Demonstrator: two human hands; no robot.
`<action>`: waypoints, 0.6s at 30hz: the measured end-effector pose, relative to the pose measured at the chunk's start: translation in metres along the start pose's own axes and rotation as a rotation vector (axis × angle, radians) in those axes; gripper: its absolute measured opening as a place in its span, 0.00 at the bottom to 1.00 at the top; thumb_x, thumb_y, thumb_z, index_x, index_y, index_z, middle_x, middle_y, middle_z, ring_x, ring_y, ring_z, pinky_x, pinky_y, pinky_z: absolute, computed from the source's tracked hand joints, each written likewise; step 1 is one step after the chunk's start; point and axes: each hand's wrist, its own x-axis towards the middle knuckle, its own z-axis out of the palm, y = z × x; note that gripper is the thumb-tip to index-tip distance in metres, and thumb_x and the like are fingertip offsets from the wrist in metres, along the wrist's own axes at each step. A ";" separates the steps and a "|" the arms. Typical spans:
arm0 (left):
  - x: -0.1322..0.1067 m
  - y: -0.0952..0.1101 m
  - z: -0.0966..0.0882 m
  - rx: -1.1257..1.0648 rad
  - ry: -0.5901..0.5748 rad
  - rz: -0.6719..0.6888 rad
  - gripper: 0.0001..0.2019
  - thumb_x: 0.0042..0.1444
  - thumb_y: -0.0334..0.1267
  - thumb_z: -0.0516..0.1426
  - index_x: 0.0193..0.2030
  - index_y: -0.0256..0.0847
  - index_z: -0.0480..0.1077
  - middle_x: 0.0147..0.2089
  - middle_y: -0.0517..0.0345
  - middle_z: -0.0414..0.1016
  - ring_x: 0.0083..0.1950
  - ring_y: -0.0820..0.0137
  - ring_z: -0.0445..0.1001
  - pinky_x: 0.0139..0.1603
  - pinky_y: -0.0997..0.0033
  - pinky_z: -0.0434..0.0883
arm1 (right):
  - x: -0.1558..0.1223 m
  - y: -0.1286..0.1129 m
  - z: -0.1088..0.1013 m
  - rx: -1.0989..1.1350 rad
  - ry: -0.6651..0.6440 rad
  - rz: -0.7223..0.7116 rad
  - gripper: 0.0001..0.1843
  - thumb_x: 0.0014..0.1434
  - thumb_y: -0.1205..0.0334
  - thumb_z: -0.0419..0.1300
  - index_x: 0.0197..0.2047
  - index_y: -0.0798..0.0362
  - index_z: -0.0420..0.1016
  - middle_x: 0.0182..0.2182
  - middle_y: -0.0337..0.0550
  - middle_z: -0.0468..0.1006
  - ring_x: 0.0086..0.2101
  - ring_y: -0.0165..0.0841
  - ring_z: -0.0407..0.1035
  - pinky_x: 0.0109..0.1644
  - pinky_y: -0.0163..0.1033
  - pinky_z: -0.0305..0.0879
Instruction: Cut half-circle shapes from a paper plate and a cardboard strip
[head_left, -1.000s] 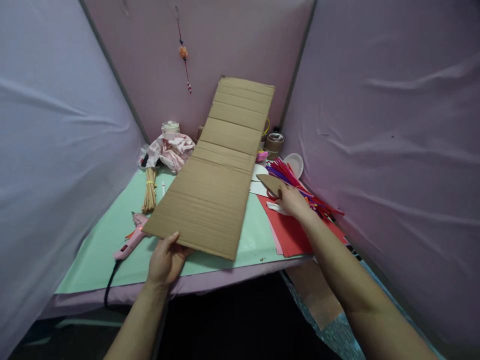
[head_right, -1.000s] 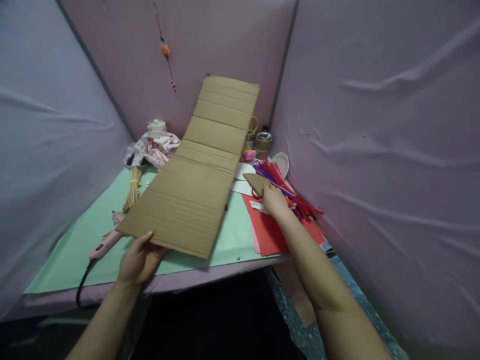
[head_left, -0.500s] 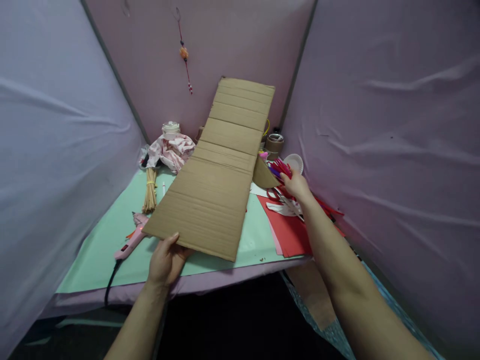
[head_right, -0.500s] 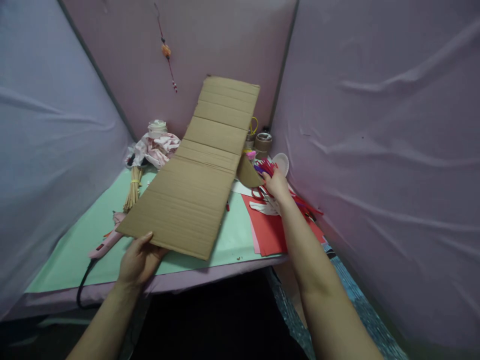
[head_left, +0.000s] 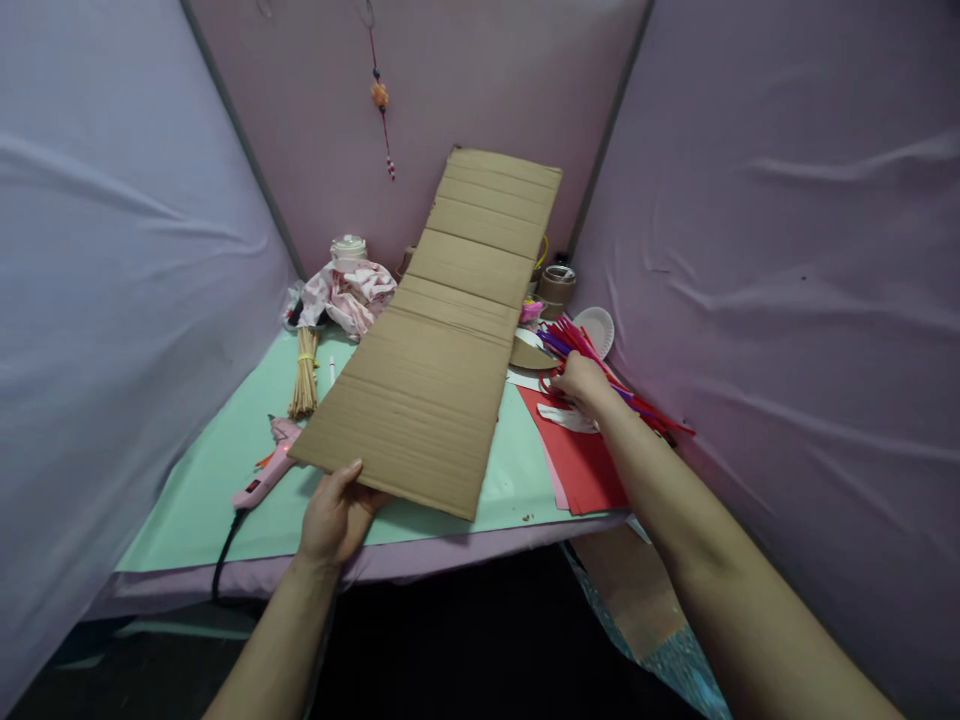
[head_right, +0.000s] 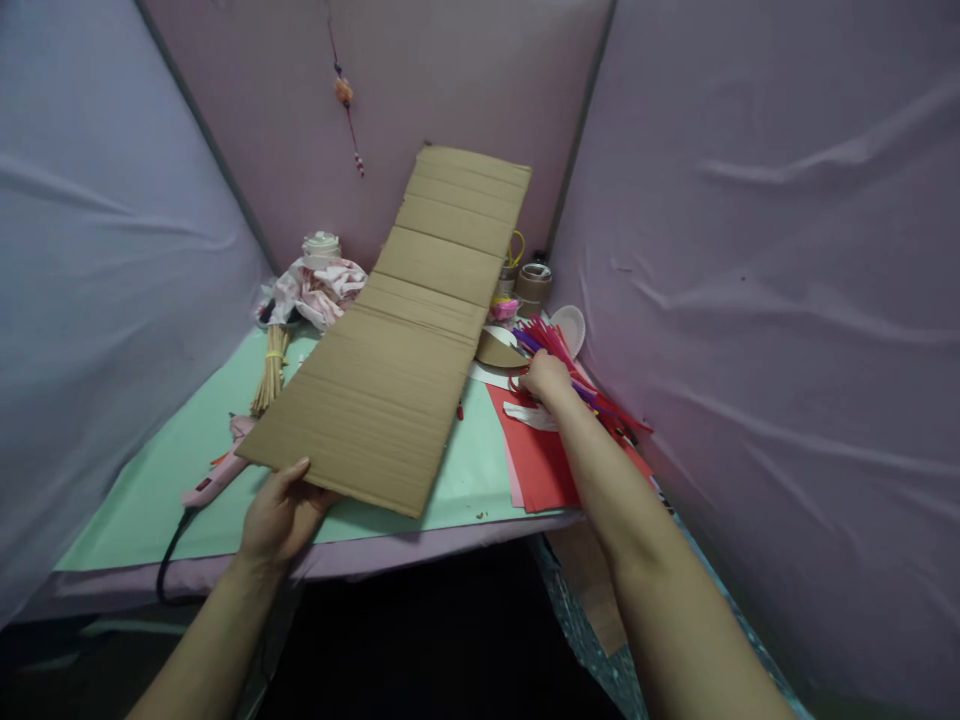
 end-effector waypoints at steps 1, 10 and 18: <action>0.000 0.000 0.000 -0.002 0.000 0.004 0.17 0.51 0.29 0.59 0.48 0.44 0.73 0.42 0.59 0.80 0.41 0.68 0.77 0.39 0.67 0.79 | -0.002 -0.001 -0.002 -0.011 0.031 0.004 0.27 0.51 0.58 0.64 0.50 0.66 0.68 0.42 0.66 0.77 0.43 0.47 0.73 0.41 0.42 0.65; 0.001 0.000 -0.001 0.001 -0.024 0.006 0.18 0.49 0.30 0.61 0.49 0.43 0.72 0.41 0.59 0.80 0.39 0.67 0.77 0.37 0.67 0.79 | -0.027 -0.013 -0.034 -0.098 0.249 0.037 0.23 0.57 0.61 0.60 0.53 0.64 0.64 0.48 0.68 0.71 0.49 0.52 0.66 0.46 0.47 0.63; -0.002 -0.001 -0.002 -0.005 -0.015 0.002 0.17 0.49 0.31 0.61 0.47 0.41 0.73 0.39 0.58 0.80 0.39 0.65 0.78 0.42 0.61 0.78 | -0.066 0.018 -0.057 0.373 0.161 0.027 0.20 0.49 0.58 0.60 0.44 0.60 0.74 0.36 0.54 0.77 0.36 0.43 0.71 0.39 0.42 0.64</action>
